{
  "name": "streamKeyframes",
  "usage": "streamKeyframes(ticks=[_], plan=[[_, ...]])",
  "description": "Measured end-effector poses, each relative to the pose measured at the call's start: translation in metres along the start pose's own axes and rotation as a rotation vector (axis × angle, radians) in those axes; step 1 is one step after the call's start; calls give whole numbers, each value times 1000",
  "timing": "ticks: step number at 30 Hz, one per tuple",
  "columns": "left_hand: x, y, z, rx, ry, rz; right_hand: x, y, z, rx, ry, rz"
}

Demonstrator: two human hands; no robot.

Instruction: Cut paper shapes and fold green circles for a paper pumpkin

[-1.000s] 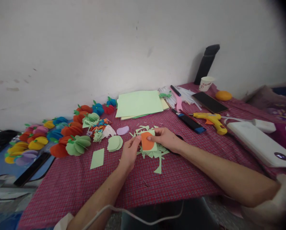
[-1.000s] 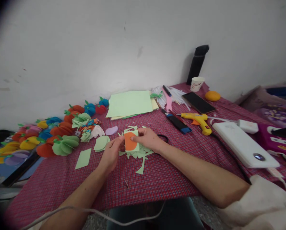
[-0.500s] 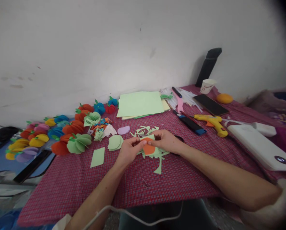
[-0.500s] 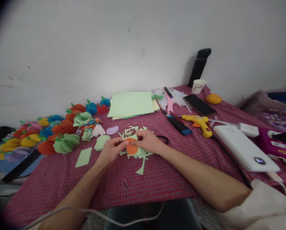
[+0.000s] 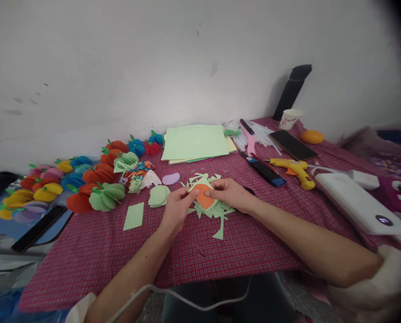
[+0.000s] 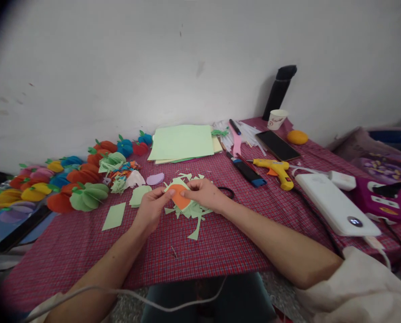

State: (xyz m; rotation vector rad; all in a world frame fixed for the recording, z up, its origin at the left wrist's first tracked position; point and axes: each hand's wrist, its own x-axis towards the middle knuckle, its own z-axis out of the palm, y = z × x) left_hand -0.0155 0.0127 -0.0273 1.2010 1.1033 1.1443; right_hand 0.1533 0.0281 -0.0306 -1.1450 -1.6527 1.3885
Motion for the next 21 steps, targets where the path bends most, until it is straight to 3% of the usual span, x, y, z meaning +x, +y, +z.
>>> streamKeyframes(ticks=[6,12,16,21], plan=[[-3,5,-3,141,-251,-151,-4,-8,-10,-222,-157,-66],[-3,-1,-9,250,-316,-174,-7,-12,-13,-352,-265,-138],[-3,1,-7,182,-273,-152,-8,-16,-9,-256,-195,-117],[-2,8,-2,-93,-85,-128,-7,-18,-3,-55,-42,-48]])
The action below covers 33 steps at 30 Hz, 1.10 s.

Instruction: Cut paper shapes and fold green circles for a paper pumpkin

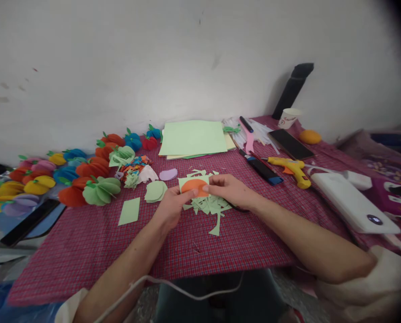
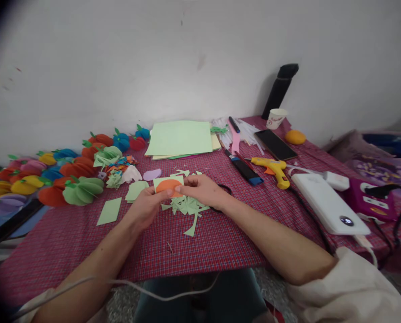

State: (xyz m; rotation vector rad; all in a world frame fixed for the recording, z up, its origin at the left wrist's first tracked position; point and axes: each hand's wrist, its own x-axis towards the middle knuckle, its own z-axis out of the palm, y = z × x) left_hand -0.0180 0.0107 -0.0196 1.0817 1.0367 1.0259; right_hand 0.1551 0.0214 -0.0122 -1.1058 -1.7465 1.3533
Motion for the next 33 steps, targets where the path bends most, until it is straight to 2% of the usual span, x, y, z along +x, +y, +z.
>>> streamKeyframes(ticks=[3,8,18,27,33], plan=[[-1,1,3,-83,17,19,2,6,5,20,16,30],[-2,-2,6,-87,20,-16,3,15,9,-30,45,29],[-1,4,2,-98,-7,-111,2,9,2,-93,35,8],[-1,-2,-1,-53,-88,-38,1,7,0,-121,3,-22],[0,-1,0,-52,-64,-54,0,8,0,-184,-40,-40]])
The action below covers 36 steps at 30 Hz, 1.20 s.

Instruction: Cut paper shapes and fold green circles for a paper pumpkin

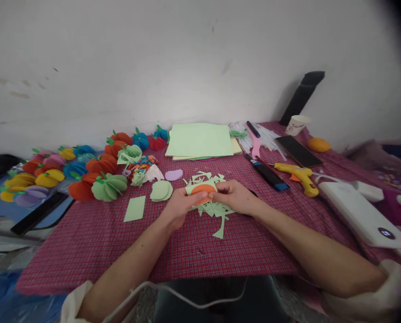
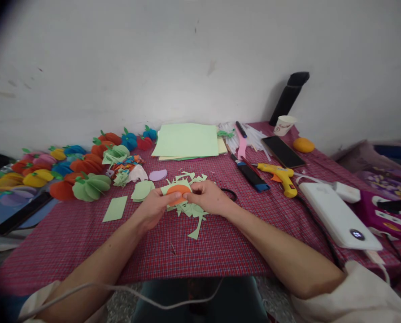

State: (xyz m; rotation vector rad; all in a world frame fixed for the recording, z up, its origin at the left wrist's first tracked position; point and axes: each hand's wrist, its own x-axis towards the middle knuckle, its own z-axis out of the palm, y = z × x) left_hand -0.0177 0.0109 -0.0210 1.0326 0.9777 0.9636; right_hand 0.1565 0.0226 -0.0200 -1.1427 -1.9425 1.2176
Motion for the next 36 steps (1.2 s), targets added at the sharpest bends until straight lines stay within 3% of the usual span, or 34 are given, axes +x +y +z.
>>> streamKeyframes(ticks=[6,13,20,22,25,29,36], plan=[[0,0,0,49,66,5,-1,1,4,-46,-64,-32],[0,-5,2,66,86,15,-1,1,6,-55,-55,-24],[3,7,-6,-96,231,110,0,-8,-6,-42,-12,-73],[5,15,-14,-176,302,149,-3,-9,-18,-135,10,-82],[7,25,-25,-277,377,205,-9,-5,-36,-478,8,-60],[7,33,-30,-355,438,257,-17,1,-43,-802,-49,50],[4,39,-30,-415,489,325,-25,1,-40,-941,-106,172]])
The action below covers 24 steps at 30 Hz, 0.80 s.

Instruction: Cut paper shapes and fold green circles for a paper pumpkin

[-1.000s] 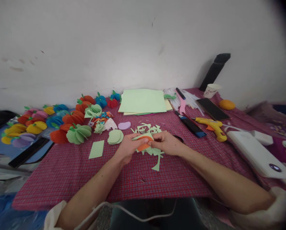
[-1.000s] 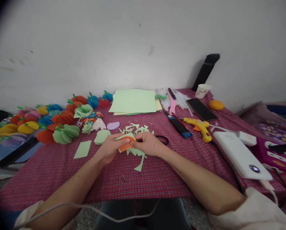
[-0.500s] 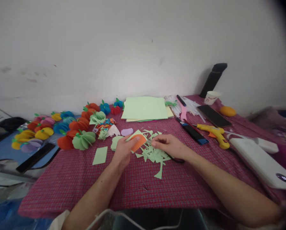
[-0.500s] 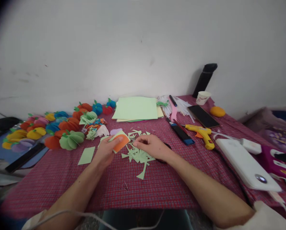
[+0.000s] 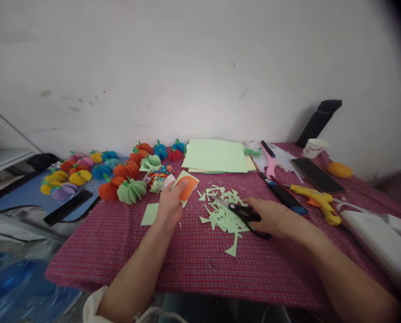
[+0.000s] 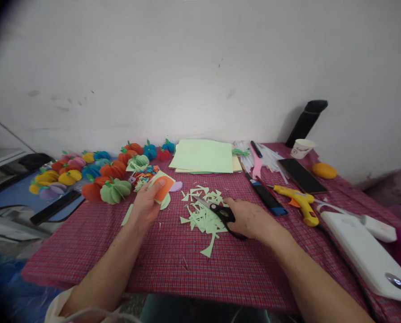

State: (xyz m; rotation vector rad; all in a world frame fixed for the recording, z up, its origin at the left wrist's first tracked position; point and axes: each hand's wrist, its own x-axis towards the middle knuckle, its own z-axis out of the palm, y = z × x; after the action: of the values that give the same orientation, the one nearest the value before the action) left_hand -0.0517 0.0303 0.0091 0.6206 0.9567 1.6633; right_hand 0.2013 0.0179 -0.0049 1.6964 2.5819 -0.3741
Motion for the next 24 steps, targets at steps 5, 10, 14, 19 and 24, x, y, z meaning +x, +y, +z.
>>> streamKeyframes(ticks=[5,10,14,19,24], plan=[[1,0,0,-16,20,48,3,2,3,-104,-4,-3],[0,5,2,-7,42,71,2,11,-5,58,-20,-34],[-3,13,11,-36,28,111,2,27,-24,443,-138,-136],[-8,9,22,-60,-37,107,-2,15,-35,908,-5,-213],[-11,-1,21,-76,-48,63,-4,-20,-19,1290,-179,-229]])
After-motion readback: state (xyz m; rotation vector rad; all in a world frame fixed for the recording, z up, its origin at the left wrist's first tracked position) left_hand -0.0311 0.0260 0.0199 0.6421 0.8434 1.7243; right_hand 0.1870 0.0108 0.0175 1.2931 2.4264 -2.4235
